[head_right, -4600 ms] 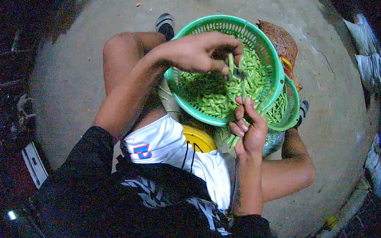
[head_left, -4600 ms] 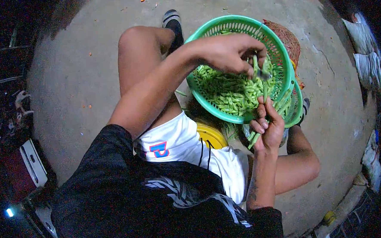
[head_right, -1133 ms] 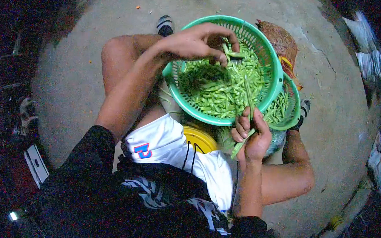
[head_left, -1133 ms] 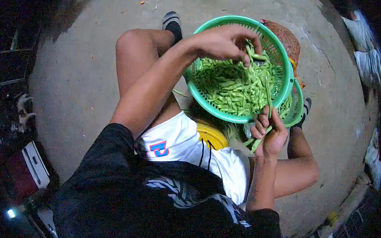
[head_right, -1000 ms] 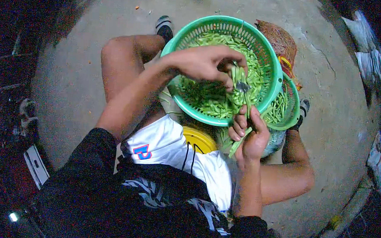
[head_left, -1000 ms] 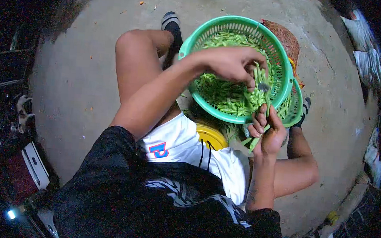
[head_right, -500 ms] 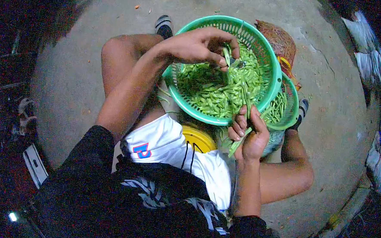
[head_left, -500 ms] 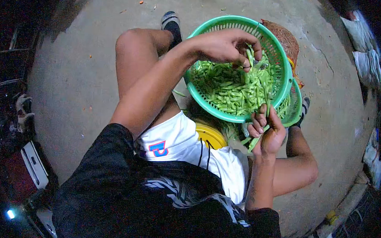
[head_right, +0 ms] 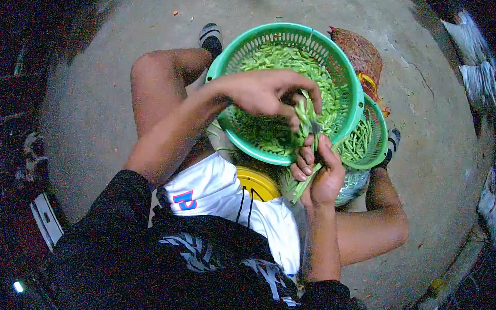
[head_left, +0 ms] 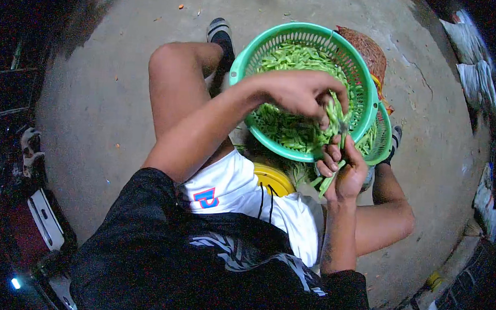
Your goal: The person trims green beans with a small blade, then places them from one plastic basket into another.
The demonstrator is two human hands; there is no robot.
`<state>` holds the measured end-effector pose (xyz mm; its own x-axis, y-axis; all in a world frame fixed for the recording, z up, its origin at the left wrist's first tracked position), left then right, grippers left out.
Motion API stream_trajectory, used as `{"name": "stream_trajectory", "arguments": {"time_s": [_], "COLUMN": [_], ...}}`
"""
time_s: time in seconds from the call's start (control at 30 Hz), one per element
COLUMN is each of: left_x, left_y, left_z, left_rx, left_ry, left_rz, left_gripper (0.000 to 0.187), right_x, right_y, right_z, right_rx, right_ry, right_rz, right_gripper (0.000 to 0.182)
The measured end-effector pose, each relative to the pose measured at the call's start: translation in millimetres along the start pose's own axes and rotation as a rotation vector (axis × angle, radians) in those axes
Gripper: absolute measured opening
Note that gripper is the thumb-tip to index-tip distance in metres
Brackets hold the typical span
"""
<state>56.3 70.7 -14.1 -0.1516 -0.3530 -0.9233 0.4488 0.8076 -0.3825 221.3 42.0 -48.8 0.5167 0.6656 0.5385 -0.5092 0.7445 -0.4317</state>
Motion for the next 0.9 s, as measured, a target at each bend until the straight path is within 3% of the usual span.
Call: {"name": "stream_trajectory", "arguments": {"time_s": [0.13, 0.27, 0.4, 0.5, 0.9], "left_x": [-0.4, 0.8, 6.1, 2.7, 5.5], "left_y": [-0.1, -9.1, -1.0, 0.5, -2.6], "left_z": [-23.9, -33.1, -4.2, -9.5, -12.8], "left_rx": [-0.124, -0.141, -0.112, -0.053, -0.006], "left_ry": [0.160, 0.062, 0.112, 0.044, 0.016], "left_rz": [0.136, 0.015, -0.036, 0.049, 0.013], "left_gripper": [0.035, 0.039, 0.043, 0.041, 0.035], "right_x": [0.3, 0.8, -2.5, -0.5, 3.2], "right_y": [0.2, 0.5, 1.9, 3.6, 9.5], "right_z": [0.8, 4.7, 6.2, 1.4, -7.2], "right_rx": [0.034, 0.120, 0.047, 0.046, -0.008], "right_ry": [0.021, 0.028, 0.014, 0.037, -0.097], "right_rz": [-0.008, -0.013, -0.003, -0.058, -0.087], "right_gripper": [0.026, 0.028, 0.024, 0.025, 0.019]}}
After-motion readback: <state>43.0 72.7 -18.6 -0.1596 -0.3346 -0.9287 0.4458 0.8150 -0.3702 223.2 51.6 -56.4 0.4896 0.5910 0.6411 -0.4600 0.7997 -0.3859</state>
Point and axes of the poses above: each hand's wrist, its own y-axis towards the middle knuckle, its own z-axis out of the palm, x = y × z, the point moved 7 cm from there along y, towards the middle knuckle, and after that the axes turned 15 degrees about -z, right-handed, at the moved point
